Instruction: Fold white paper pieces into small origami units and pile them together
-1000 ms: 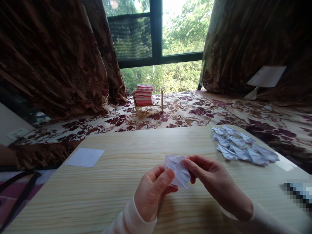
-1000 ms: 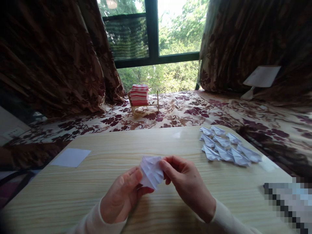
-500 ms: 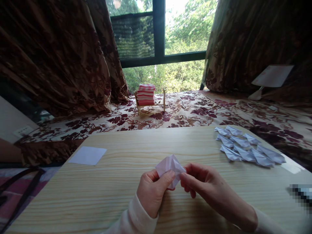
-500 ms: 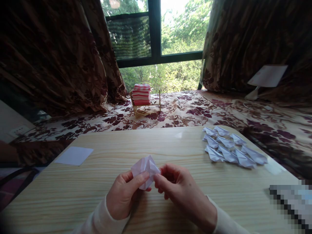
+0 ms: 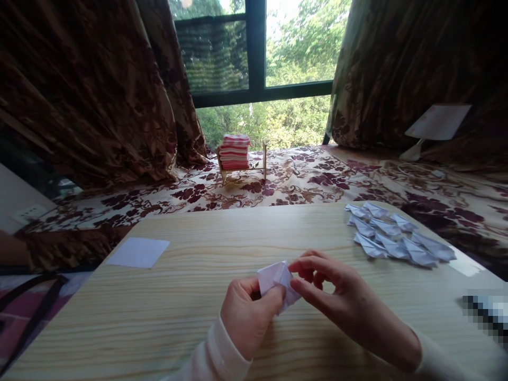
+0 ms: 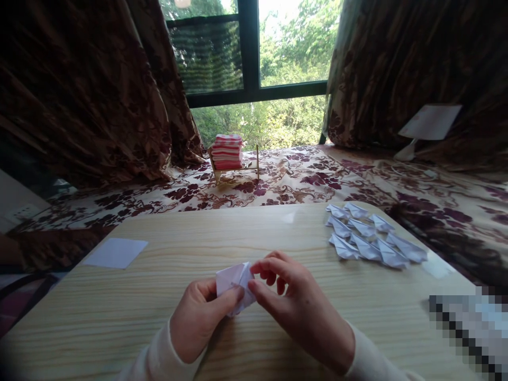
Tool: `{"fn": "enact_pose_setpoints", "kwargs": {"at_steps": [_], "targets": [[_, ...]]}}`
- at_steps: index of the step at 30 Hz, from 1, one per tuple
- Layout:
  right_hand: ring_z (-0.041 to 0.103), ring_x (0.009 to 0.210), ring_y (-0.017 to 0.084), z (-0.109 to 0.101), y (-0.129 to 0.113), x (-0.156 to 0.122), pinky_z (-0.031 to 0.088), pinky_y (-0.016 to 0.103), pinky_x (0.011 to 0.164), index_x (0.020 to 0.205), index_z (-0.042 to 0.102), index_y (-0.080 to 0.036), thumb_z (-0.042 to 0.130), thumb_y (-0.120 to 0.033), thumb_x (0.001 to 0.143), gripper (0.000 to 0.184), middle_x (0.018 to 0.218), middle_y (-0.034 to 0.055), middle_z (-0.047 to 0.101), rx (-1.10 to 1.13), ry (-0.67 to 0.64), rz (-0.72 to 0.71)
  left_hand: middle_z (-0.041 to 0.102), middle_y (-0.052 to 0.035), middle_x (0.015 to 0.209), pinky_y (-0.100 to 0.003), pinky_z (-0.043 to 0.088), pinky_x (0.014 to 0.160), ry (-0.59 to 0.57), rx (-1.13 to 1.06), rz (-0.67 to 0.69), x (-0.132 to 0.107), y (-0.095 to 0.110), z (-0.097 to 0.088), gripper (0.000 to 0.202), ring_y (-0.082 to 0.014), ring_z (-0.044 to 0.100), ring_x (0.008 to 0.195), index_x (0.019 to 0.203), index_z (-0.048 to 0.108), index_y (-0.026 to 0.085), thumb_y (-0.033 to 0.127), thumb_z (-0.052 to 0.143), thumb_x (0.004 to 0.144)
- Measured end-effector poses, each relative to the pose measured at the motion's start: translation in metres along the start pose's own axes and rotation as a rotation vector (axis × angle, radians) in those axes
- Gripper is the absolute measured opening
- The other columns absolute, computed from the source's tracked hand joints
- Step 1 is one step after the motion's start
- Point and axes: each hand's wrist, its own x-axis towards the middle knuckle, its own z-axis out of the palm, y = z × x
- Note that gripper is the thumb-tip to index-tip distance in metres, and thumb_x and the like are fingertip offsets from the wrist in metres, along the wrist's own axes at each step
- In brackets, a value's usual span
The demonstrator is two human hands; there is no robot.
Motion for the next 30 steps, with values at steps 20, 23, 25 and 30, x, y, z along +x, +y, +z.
{"fn": "enact_pose_setpoints", "kwargs": {"at_steps": [20, 23, 25, 30], "targets": [[0.054, 0.067, 0.014, -0.01, -0.005, 0.0, 0.043, 0.024, 0.059, 0.086, 0.059, -0.02, 0.045, -0.014, 0.09, 0.015, 0.078, 0.004, 0.059, -0.324, -0.075, -0.417, 0.061, -0.0041, 0.05, -0.027, 0.045, 0.049, -0.026, -0.034, -0.092, 0.002, 0.003, -0.002, 0.024, -0.0129, 0.05, 0.049, 0.059, 0.074, 0.008, 0.031, 0.067, 0.053], [0.054, 0.067, 0.014, -0.012, -0.008, 0.0, 0.042, 0.024, 0.059, 0.09, 0.06, -0.02, 0.045, -0.011, 0.089, 0.017, 0.079, 0.0047, 0.06, -0.384, -0.055, -0.498, 0.061, -0.0042, 0.051, -0.027, 0.047, 0.049, -0.021, -0.023, -0.086, 0.002, 0.002, -0.002, 0.023, -0.0132, 0.051, 0.05, 0.059, 0.074, 0.009, 0.03, 0.067, 0.054], [0.054, 0.067, 0.014, -0.012, -0.009, 0.0, 0.043, 0.024, 0.058, 0.091, 0.06, -0.02, 0.045, -0.009, 0.089, 0.018, 0.078, 0.0053, 0.06, -0.4, -0.051, -0.519, 0.062, -0.0042, 0.052, -0.027, 0.048, 0.05, -0.019, -0.035, -0.081, 0.002, 0.0, -0.003, 0.022, -0.0135, 0.052, 0.052, 0.059, 0.074, 0.009, 0.029, 0.067, 0.055], [0.054, 0.069, 0.015, -0.01, -0.008, -0.001, 0.044, 0.024, 0.058, 0.089, 0.06, -0.019, 0.041, -0.011, 0.09, 0.021, 0.08, 0.0062, 0.062, -0.43, -0.058, -0.544, 0.064, -0.004, 0.055, -0.025, 0.048, 0.05, -0.017, -0.08, -0.053, 0.005, -0.009, -0.004, 0.022, -0.013, 0.053, 0.054, 0.061, 0.074, 0.009, 0.03, 0.069, 0.057]]}}
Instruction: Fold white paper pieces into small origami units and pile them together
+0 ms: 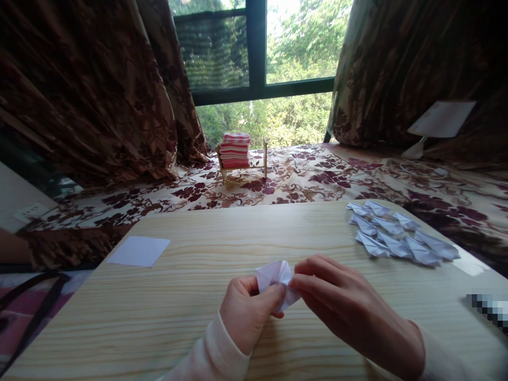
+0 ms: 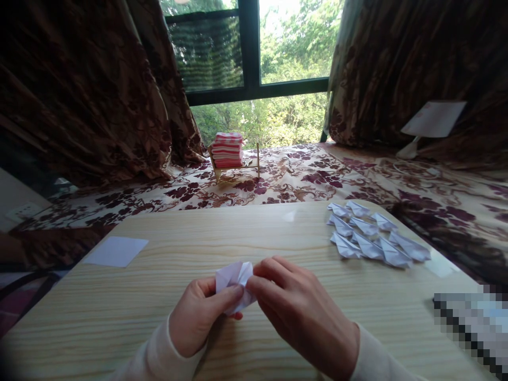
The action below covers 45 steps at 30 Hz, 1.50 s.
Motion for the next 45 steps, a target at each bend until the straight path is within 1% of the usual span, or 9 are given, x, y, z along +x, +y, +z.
{"fn": "enact_pose_setpoints", "kwargs": {"at_steps": [9, 15, 22, 25, 28, 31, 33, 38, 45], "targets": [[0.053, 0.071, 0.017, 0.0, 0.001, -0.001, 0.045, 0.026, 0.059, 0.091, 0.058, -0.017, 0.041, -0.01, 0.091, 0.018, 0.083, 0.0078, 0.062, 0.005, -0.022, -0.045, 0.064, -0.0032, 0.055, -0.024, 0.049, 0.051, -0.014, -0.07, -0.003, -0.002, 0.001, 0.0, 0.021, -0.0115, 0.053, 0.053, 0.062, 0.074, 0.009, 0.029, 0.07, 0.057], [0.052, 0.069, 0.016, 0.001, 0.002, 0.0, 0.044, 0.026, 0.058, 0.091, 0.059, -0.017, 0.041, -0.009, 0.091, 0.019, 0.083, 0.0077, 0.061, -0.026, -0.012, -0.062, 0.063, -0.0035, 0.055, -0.025, 0.05, 0.052, -0.041, -0.125, -0.018, 0.0, -0.002, -0.002, 0.029, -0.0117, 0.053, 0.054, 0.061, 0.072, 0.008, 0.037, 0.074, 0.058], [0.054, 0.069, 0.015, 0.002, 0.001, -0.002, 0.045, 0.025, 0.059, 0.094, 0.061, -0.018, 0.044, -0.005, 0.087, 0.022, 0.082, 0.0065, 0.06, -0.006, 0.011, -0.048, 0.061, -0.0037, 0.056, -0.025, 0.045, 0.052, -0.036, -0.032, 0.023, 0.001, -0.007, -0.004, 0.032, -0.0122, 0.051, 0.054, 0.063, 0.071, 0.008, 0.04, 0.069, 0.064], [0.056, 0.074, 0.015, 0.003, 0.001, -0.004, 0.046, 0.025, 0.064, 0.094, 0.062, -0.02, 0.044, -0.007, 0.087, 0.023, 0.087, 0.0065, 0.06, 0.134, -0.002, 0.067, 0.056, -0.0004, 0.05, -0.023, 0.038, 0.051, 0.035, 0.064, 0.091, -0.002, -0.003, -0.002, 0.025, -0.0103, 0.046, 0.051, 0.056, 0.067, 0.01, 0.032, 0.064, 0.067], [0.058, 0.077, 0.015, 0.003, 0.001, -0.002, 0.047, 0.024, 0.067, 0.087, 0.063, -0.02, 0.046, -0.018, 0.089, 0.017, 0.088, 0.006, 0.061, 0.297, 0.025, 0.308, 0.053, 0.0011, 0.049, -0.023, 0.037, 0.052, 0.148, 0.126, 0.176, -0.006, 0.003, 0.003, 0.021, -0.0108, 0.045, 0.052, 0.054, 0.064, 0.012, 0.027, 0.06, 0.068], [0.056, 0.069, 0.015, 0.006, -0.001, 0.002, 0.045, 0.024, 0.06, 0.079, 0.062, -0.018, 0.044, -0.035, 0.091, 0.028, 0.076, 0.0036, 0.061, 0.456, -0.038, 0.598, 0.054, 0.0003, 0.054, -0.024, 0.039, 0.055, 0.238, 0.16, 0.284, -0.01, 0.006, 0.007, 0.021, -0.0127, 0.047, 0.055, 0.052, 0.063, 0.014, 0.024, 0.057, 0.069], [0.053, 0.063, 0.014, 0.01, -0.003, 0.003, 0.043, 0.023, 0.056, 0.076, 0.061, -0.017, 0.043, -0.042, 0.09, 0.034, 0.069, 0.0018, 0.058, 0.588, -0.104, 0.708, 0.058, -0.0011, 0.06, -0.025, 0.041, 0.058, 0.248, 0.192, 0.336, -0.012, 0.007, 0.009, 0.021, -0.0147, 0.051, 0.06, 0.054, 0.065, 0.014, 0.023, 0.056, 0.071], [0.048, 0.061, 0.013, 0.018, -0.006, 0.003, 0.041, 0.022, 0.056, 0.076, 0.058, -0.015, 0.052, -0.046, 0.084, 0.032, 0.067, 0.0001, 0.054, 0.798, -0.069, 0.746, 0.063, -0.0033, 0.067, -0.025, 0.042, 0.061, 0.175, 0.222, 0.33, -0.011, 0.004, 0.007, 0.02, -0.0171, 0.055, 0.066, 0.064, 0.07, 0.014, 0.024, 0.054, 0.072], [0.049, 0.064, 0.015, 0.014, -0.005, 0.001, 0.041, 0.025, 0.059, 0.071, 0.056, -0.016, 0.051, -0.042, 0.085, 0.03, 0.068, 0.0019, 0.054, 0.712, -0.103, 0.708, 0.047, 0.001, 0.054, -0.025, 0.034, 0.051, 0.056, 0.189, 0.155, -0.008, 0.008, 0.006, 0.017, -0.012, 0.04, 0.053, 0.061, 0.06, 0.012, 0.028, 0.057, 0.065]]}}
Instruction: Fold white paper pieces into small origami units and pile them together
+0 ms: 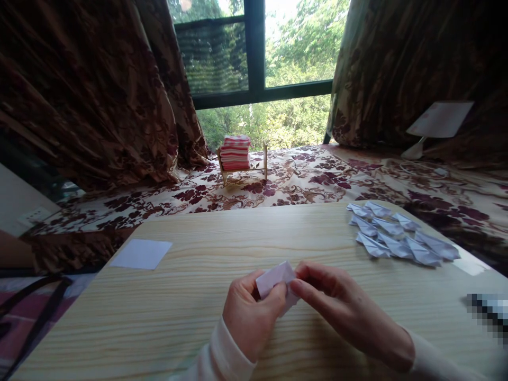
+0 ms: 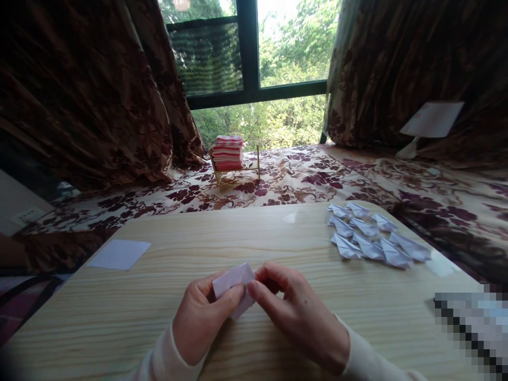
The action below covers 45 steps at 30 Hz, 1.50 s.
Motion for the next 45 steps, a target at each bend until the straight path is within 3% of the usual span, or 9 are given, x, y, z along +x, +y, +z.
{"fn": "enact_pose_setpoints", "kwargs": {"at_steps": [4, 9, 14, 20, 27, 32, 35, 38, 45], "targets": [[0.051, 0.065, 0.016, 0.003, 0.001, 0.0, 0.043, 0.026, 0.059, 0.074, 0.056, -0.015, 0.049, -0.041, 0.085, 0.029, 0.07, 0.0028, 0.055, 0.027, -0.009, -0.007, 0.044, 0.0014, 0.054, -0.026, 0.031, 0.05, -0.008, 0.064, 0.038, 0.0, 0.0, -0.001, 0.018, -0.0117, 0.037, 0.053, 0.061, 0.058, 0.013, 0.03, 0.055, 0.067], [0.049, 0.068, 0.016, 0.005, 0.001, -0.001, 0.041, 0.027, 0.062, 0.072, 0.054, -0.016, 0.045, -0.039, 0.086, 0.028, 0.07, 0.0025, 0.052, -0.081, -0.034, -0.034, 0.042, 0.003, 0.051, -0.024, 0.029, 0.046, -0.091, 0.131, -0.058, 0.0, 0.001, -0.001, 0.008, -0.0105, 0.036, 0.049, 0.06, 0.055, 0.015, 0.022, 0.054, 0.063], [0.043, 0.061, 0.013, 0.003, 0.0, 0.0, 0.038, 0.024, 0.056, 0.068, 0.049, -0.018, 0.041, -0.044, 0.089, 0.034, 0.064, -0.0008, 0.045, 0.032, -0.021, -0.017, 0.047, 0.0023, 0.053, -0.022, 0.032, 0.048, -0.036, -0.064, -0.016, -0.003, 0.0, 0.002, 0.013, -0.0104, 0.039, 0.05, 0.061, 0.056, 0.015, 0.027, 0.056, 0.066], [0.049, 0.067, 0.015, 0.003, 0.004, 0.0, 0.042, 0.026, 0.061, 0.076, 0.054, -0.016, 0.05, -0.043, 0.086, 0.029, 0.071, 0.0022, 0.053, 0.032, -0.021, -0.041, 0.055, -0.0016, 0.062, -0.025, 0.037, 0.057, -0.008, -0.177, -0.045, 0.0, -0.006, -0.001, 0.026, -0.0141, 0.046, 0.06, 0.071, 0.062, 0.012, 0.037, 0.062, 0.065], [0.044, 0.06, 0.012, -0.002, -0.002, -0.003, 0.037, 0.023, 0.055, 0.07, 0.049, -0.018, 0.043, -0.041, 0.09, 0.032, 0.064, -0.0008, 0.048, -0.1, -0.045, -0.082, 0.049, -0.0004, 0.059, -0.025, 0.036, 0.055, -0.115, -0.126, -0.091, -0.001, 0.005, -0.001, 0.024, -0.0132, 0.043, 0.058, 0.065, 0.058, 0.013, 0.036, 0.06, 0.06], [0.038, 0.055, 0.011, -0.002, -0.004, -0.004, 0.032, 0.023, 0.053, 0.061, 0.038, -0.02, 0.036, -0.043, 0.093, 0.039, 0.059, -0.0033, 0.039, -0.24, -0.092, -0.146, 0.048, 0.0009, 0.054, -0.023, 0.032, 0.05, -0.349, -0.124, -0.187, -0.004, 0.003, -0.003, 0.018, -0.0104, 0.041, 0.051, 0.059, 0.055, 0.014, 0.031, 0.061, 0.056], [0.03, 0.052, 0.01, -0.002, -0.001, -0.001, 0.029, 0.023, 0.047, 0.058, 0.031, -0.021, 0.031, -0.054, 0.092, 0.047, 0.056, -0.0048, 0.03, -0.132, -0.059, -0.075, 0.048, 0.0007, 0.053, -0.024, 0.032, 0.05, -0.28, -0.126, -0.141, -0.003, 0.001, -0.003, 0.019, -0.0108, 0.041, 0.052, 0.06, 0.057, 0.013, 0.031, 0.061, 0.058], [0.035, 0.055, 0.011, -0.005, -0.001, 0.0, 0.034, 0.023, 0.05, 0.062, 0.038, -0.02, 0.033, -0.056, 0.09, 0.046, 0.059, -0.0036, 0.036, -0.055, -0.059, -0.038, 0.054, -0.0021, 0.058, -0.026, 0.036, 0.055, -0.178, -0.162, -0.111, -0.002, 0.001, -0.002, 0.023, -0.0136, 0.046, 0.056, 0.063, 0.059, 0.013, 0.035, 0.064, 0.06], [0.036, 0.053, 0.011, -0.006, -0.005, 0.0, 0.031, 0.023, 0.048, 0.06, 0.042, -0.02, 0.037, -0.053, 0.089, 0.045, 0.056, -0.0036, 0.039, -0.129, -0.034, -0.049, 0.049, 0.0003, 0.052, -0.026, 0.034, 0.053, -0.21, -0.146, -0.128, -0.004, 0.0, -0.001, 0.022, -0.0122, 0.043, 0.053, 0.057, 0.058, 0.013, 0.033, 0.067, 0.058]]}}
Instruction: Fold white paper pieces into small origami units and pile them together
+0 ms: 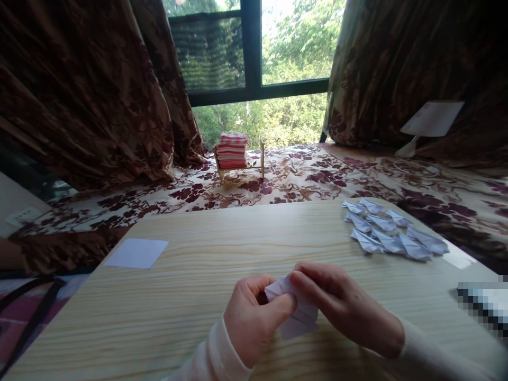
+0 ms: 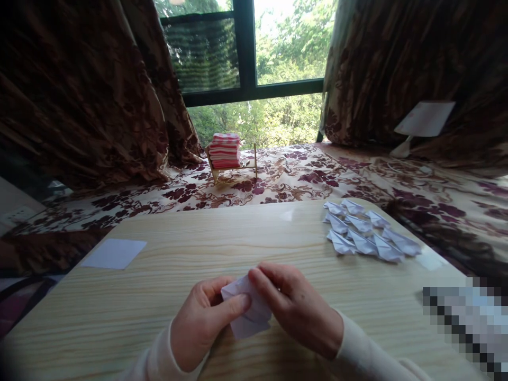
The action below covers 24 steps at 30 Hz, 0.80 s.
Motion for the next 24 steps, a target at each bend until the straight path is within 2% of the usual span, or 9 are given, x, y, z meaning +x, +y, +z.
{"fn": "enact_pose_setpoints", "kwargs": {"at_steps": [3, 6, 8, 11, 16, 18, 21, 22, 24], "targets": [[0.043, 0.058, 0.013, -0.003, 0.0, 0.001, 0.038, 0.024, 0.054, 0.064, 0.046, -0.019, 0.033, -0.055, 0.09, 0.047, 0.061, -0.0014, 0.045, 0.105, 0.018, 0.084, 0.055, -0.001, 0.054, -0.024, 0.034, 0.052, 0.113, -0.085, 0.051, 0.006, -0.007, -0.003, 0.026, -0.0113, 0.044, 0.054, 0.061, 0.064, 0.011, 0.037, 0.07, 0.06], [0.05, 0.064, 0.015, -0.006, -0.001, 0.001, 0.042, 0.025, 0.06, 0.07, 0.052, -0.018, 0.04, -0.056, 0.087, 0.043, 0.067, 0.001, 0.052, 0.146, -0.057, 0.102, 0.059, -0.0016, 0.056, -0.023, 0.036, 0.05, 0.188, -0.179, 0.083, 0.014, -0.019, -0.009, 0.031, -0.0112, 0.047, 0.054, 0.064, 0.068, 0.011, 0.042, 0.074, 0.06], [0.048, 0.061, 0.014, -0.007, 0.0, 0.0, 0.041, 0.024, 0.056, 0.07, 0.053, -0.018, 0.045, -0.055, 0.085, 0.041, 0.064, 0.0002, 0.052, 0.161, -0.086, 0.095, 0.061, -0.0028, 0.059, -0.024, 0.04, 0.053, 0.14, -0.222, 0.059, 0.016, -0.024, -0.013, 0.033, -0.013, 0.051, 0.057, 0.068, 0.07, 0.011, 0.043, 0.075, 0.061], [0.043, 0.055, 0.011, -0.005, 0.002, 0.0, 0.036, 0.022, 0.05, 0.065, 0.052, -0.018, 0.047, -0.052, 0.086, 0.041, 0.059, -0.0021, 0.047, 0.145, -0.04, 0.06, 0.061, -0.0036, 0.059, -0.025, 0.043, 0.054, 0.061, -0.231, 0.027, 0.014, -0.02, -0.013, 0.035, -0.0139, 0.053, 0.058, 0.067, 0.07, 0.011, 0.046, 0.072, 0.064], [0.042, 0.052, 0.01, -0.003, 0.005, 0.0, 0.037, 0.02, 0.046, 0.064, 0.054, -0.018, 0.05, -0.047, 0.086, 0.037, 0.056, -0.0026, 0.048, 0.096, -0.001, 0.01, 0.059, -0.0038, 0.056, -0.024, 0.04, 0.053, 0.03, -0.001, 0.055, 0.007, -0.003, -0.011, 0.033, -0.0128, 0.049, 0.055, 0.063, 0.07, 0.01, 0.043, 0.068, 0.065], [0.048, 0.053, 0.011, -0.003, 0.007, 0.0, 0.04, 0.02, 0.048, 0.072, 0.059, -0.018, 0.049, -0.042, 0.087, 0.03, 0.06, -0.001, 0.055, 0.096, 0.071, -0.03, 0.057, -0.0033, 0.053, -0.025, 0.039, 0.053, 0.086, 0.07, 0.052, 0.008, -0.002, -0.011, 0.031, -0.0128, 0.047, 0.053, 0.061, 0.07, 0.009, 0.041, 0.069, 0.063], [0.058, 0.065, 0.014, -0.003, 0.008, -0.001, 0.048, 0.023, 0.059, 0.093, 0.061, -0.019, 0.052, -0.035, 0.087, 0.019, 0.076, 0.0024, 0.064, 0.021, 0.275, -0.102, 0.056, -0.0022, 0.049, -0.026, 0.037, 0.055, 0.195, 0.046, 0.049, 0.011, -0.009, -0.013, 0.033, -0.0128, 0.048, 0.051, 0.056, 0.067, 0.011, 0.043, 0.069, 0.063], [0.059, 0.068, 0.014, -0.002, 0.007, -0.001, 0.048, 0.024, 0.062, 0.095, 0.061, -0.019, 0.054, -0.033, 0.086, 0.018, 0.079, 0.003, 0.065, -0.022, 0.31, -0.127, 0.056, -0.0017, 0.048, -0.026, 0.037, 0.055, 0.222, 0.022, 0.054, 0.013, -0.012, -0.013, 0.034, -0.0126, 0.048, 0.051, 0.055, 0.066, 0.012, 0.044, 0.069, 0.064], [0.059, 0.068, 0.014, -0.002, 0.006, -0.001, 0.049, 0.024, 0.062, 0.089, 0.062, -0.02, 0.055, -0.029, 0.085, 0.013, 0.079, 0.003, 0.065, -0.091, 0.295, -0.164, 0.056, -0.0011, 0.048, -0.026, 0.037, 0.056, 0.234, -0.021, 0.064, 0.015, -0.019, -0.015, 0.035, -0.0124, 0.048, 0.051, 0.055, 0.065, 0.012, 0.046, 0.07, 0.064]]}}
